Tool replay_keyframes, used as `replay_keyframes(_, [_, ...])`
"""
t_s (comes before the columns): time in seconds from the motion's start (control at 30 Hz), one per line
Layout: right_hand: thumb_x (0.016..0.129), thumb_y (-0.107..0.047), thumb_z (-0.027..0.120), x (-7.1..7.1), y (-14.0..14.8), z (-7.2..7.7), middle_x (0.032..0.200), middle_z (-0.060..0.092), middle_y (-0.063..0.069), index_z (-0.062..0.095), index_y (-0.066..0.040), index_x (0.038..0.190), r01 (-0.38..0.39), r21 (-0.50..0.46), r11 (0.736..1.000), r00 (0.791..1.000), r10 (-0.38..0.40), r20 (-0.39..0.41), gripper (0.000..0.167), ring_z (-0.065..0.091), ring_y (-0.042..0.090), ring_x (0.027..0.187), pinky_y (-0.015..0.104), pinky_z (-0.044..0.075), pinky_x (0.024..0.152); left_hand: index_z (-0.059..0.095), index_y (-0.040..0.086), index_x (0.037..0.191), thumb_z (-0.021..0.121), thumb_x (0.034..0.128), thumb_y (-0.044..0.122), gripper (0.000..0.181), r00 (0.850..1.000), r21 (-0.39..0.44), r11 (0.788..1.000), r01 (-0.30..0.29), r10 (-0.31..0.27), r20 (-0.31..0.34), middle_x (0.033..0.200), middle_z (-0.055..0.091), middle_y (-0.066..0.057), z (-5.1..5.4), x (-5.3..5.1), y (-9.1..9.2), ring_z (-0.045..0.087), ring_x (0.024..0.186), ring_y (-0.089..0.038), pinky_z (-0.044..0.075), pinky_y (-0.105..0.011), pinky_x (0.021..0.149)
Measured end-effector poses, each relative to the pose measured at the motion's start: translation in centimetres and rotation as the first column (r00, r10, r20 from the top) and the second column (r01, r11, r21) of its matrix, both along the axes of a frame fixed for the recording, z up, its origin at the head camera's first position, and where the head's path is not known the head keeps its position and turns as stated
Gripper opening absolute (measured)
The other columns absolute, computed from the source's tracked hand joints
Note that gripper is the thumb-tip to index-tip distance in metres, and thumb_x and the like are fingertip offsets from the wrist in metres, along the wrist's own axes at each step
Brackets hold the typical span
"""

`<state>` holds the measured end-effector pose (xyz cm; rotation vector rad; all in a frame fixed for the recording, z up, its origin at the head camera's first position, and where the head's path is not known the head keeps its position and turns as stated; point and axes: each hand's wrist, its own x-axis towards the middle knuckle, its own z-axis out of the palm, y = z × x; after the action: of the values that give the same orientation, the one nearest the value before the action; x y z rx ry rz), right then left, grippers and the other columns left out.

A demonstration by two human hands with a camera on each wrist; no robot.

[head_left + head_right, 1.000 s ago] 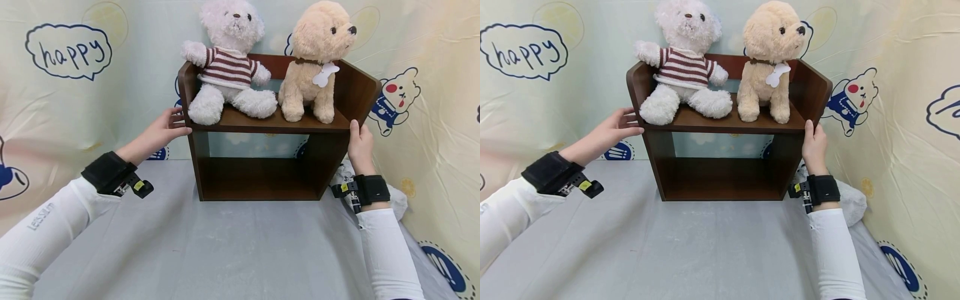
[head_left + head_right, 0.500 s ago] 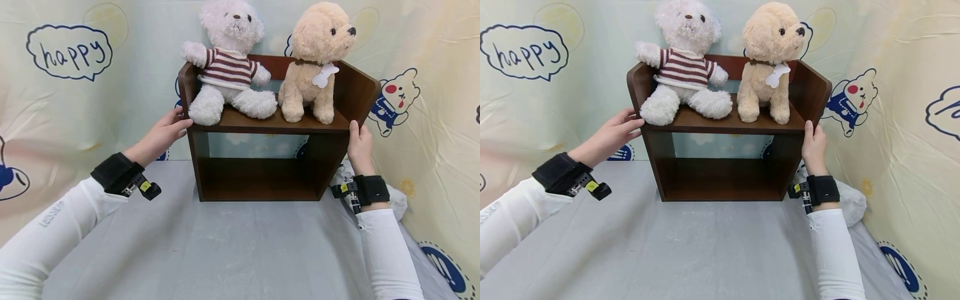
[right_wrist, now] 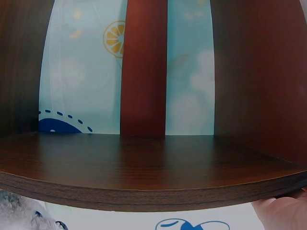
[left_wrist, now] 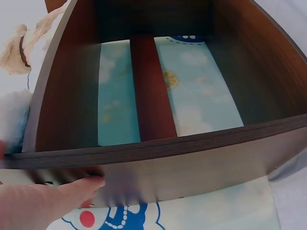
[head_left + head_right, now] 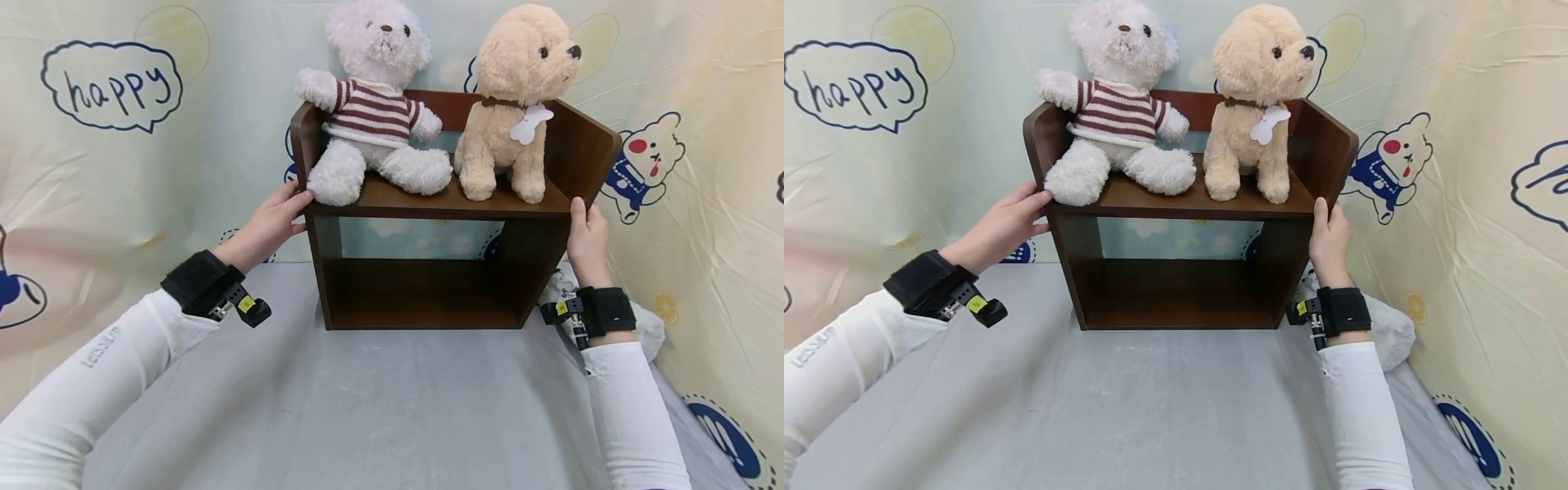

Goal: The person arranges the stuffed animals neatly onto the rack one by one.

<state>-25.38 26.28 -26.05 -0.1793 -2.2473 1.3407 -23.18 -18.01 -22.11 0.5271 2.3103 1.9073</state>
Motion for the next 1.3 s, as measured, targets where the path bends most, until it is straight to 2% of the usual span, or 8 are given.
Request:
replay_keyframes(0.2, [0.097, -0.046, 0.023, 0.0, -0.1, 0.0, 0.136, 0.042, 0.017, 0.037, -0.002, 0.134, -0.002, 0.002, 1.0, 1.0, 0.002, -0.014, 0.059, 0.04, 0.027, 0.115, 0.043, 0.033, 0.098, 0.003, 0.006, 0.146, 0.033, 0.0993, 0.032, 0.061, 1.0, -0.022, 1.0, 0.006, -0.005, 0.028, 0.151, 0.009, -0.013, -0.2, -0.2, -0.1, 0.012, 0.137, -0.027, 0.016, -0.053, 0.106])
replay_keyframes(0.37, [0.098, -0.045, 0.023, 0.0, 0.1, 0.0, 0.136, 0.041, 0.018, 0.036, -0.001, 0.135, -0.014, 0.007, 1.0, 1.0, 0.014, -0.009, 0.059, 0.041, 0.027, 0.115, 0.043, 0.033, 0.099, 0.001, 0.007, 0.146, 0.032, 0.0984, 0.037, 0.064, 0.999, -0.099, 0.995, 0.014, -0.01, 0.043, 0.151, 0.009, -0.014, -0.2, -0.2, 0.0, 0.013, 0.136, -0.029, 0.018, -0.055, 0.104])
replay_keyframes(0.6, [0.098, -0.045, 0.021, 0.4, 0.3, 0.5, 0.138, 0.039, 0.02, 0.031, 0.0, 0.138, -0.059, 0.025, 0.998, 0.998, 0.058, 0.031, 0.061, 0.04, 0.03, 0.116, 0.046, 0.032, 0.1, 0.001, 0.005, 0.146, 0.029, 0.099, 0.036, 0.063, 1.0, -0.128, 0.991, 0.028, -0.026, 0.017, 0.151, 0.009, -0.014, -0.2, -0.2, 0.1, 0.014, 0.136, -0.029, 0.019, -0.056, 0.104])
replay_keyframes(0.73, [0.098, -0.044, 0.02, 0.4, 0.5, 0.9, 0.127, 0.045, 0.022, 0.033, 0.002, 0.137, -0.072, 0.073, 0.995, 0.996, 0.068, 0.052, 0.061, 0.043, 0.026, 0.102, 0.033, 0.039, 0.083, 0.002, 0.004, 0.146, 0.028, 0.0993, 0.035, 0.061, 1.0, -0.133, 0.991, 0.025, -0.025, 0.007, 0.151, 0.01, -0.015, -0.3, -0.2, 0.2, 0.015, 0.136, -0.029, 0.02, -0.056, 0.103])
replay_keyframes(0.9, [0.097, -0.044, 0.02, 0.6, 1.0, 1.3, 0.1, 0.042, 0.017, 0.034, 0.004, 0.134, -0.099, 0.116, 0.988, 0.991, 0.088, 0.102, 0.063, 0.041, 0.02, 0.082, 0.029, 0.03, 0.059, 0.004, 0.003, 0.145, 0.028, 0.0995, 0.034, 0.06, 1.0, -0.132, 0.991, 0.017, -0.017, 0.0, 0.15, 0.012, -0.015, -0.5, -0.3, 0.1, 0.017, 0.135, -0.029, 0.022, -0.056, 0.103])
replay_keyframes(1.13, [0.096, -0.045, 0.02, 0.9, 1.6, 2.5, 0.115, 0.043, 0.03, 0.032, 0.013, 0.131, -0.175, 0.242, 0.954, 0.969, 0.124, 0.213, 0.069, 0.04, 0.034, 0.094, 0.035, 0.032, 0.068, 0.006, 0.004, 0.146, 0.027, 0.0996, 0.035, 0.059, 0.999, -0.181, 0.984, -0.008, 0.0, -0.043, 0.149, 0.015, -0.016, -0.8, -0.6, 0.1, 0.02, 0.134, -0.03, 0.026, -0.056, 0.101])
replay_keyframes(1.23, [0.096, -0.049, 0.02, 1.1, 1.9, 3.3, 0.123, 0.04, 0.034, 0.025, 0.013, 0.135, -0.269, 0.271, 0.924, 0.936, 0.185, 0.298, 0.074, 0.042, 0.042, 0.107, 0.046, 0.041, 0.085, 0.006, 0.005, 0.146, 0.027, 0.0995, 0.035, 0.059, 0.999, -0.192, 0.981, -0.011, 0.002, -0.05, 0.149, 0.016, -0.016, -0.8, -0.7, 0.1, 0.022, 0.134, -0.03, 0.026, -0.056, 0.101])
replay_keyframes(1.3, [0.094, -0.052, 0.02, 1.1, 2.1, 3.8, 0.133, 0.032, 0.036, 0.017, 0.011, 0.139, -0.334, 0.269, 0.903, 0.907, 0.23, 0.352, 0.077, 0.037, 0.045, 0.116, 0.054, 0.033, 0.096, 0.006, 0.005, 0.146, 0.027, 0.0994, 0.036, 0.059, 0.999, -0.191, 0.982, -0.009, -0.001, -0.052, 0.149, 0.016, -0.016, -0.8, -0.7, 0.1, 0.022, 0.133, -0.03, 0.026, -0.056, 0.101])
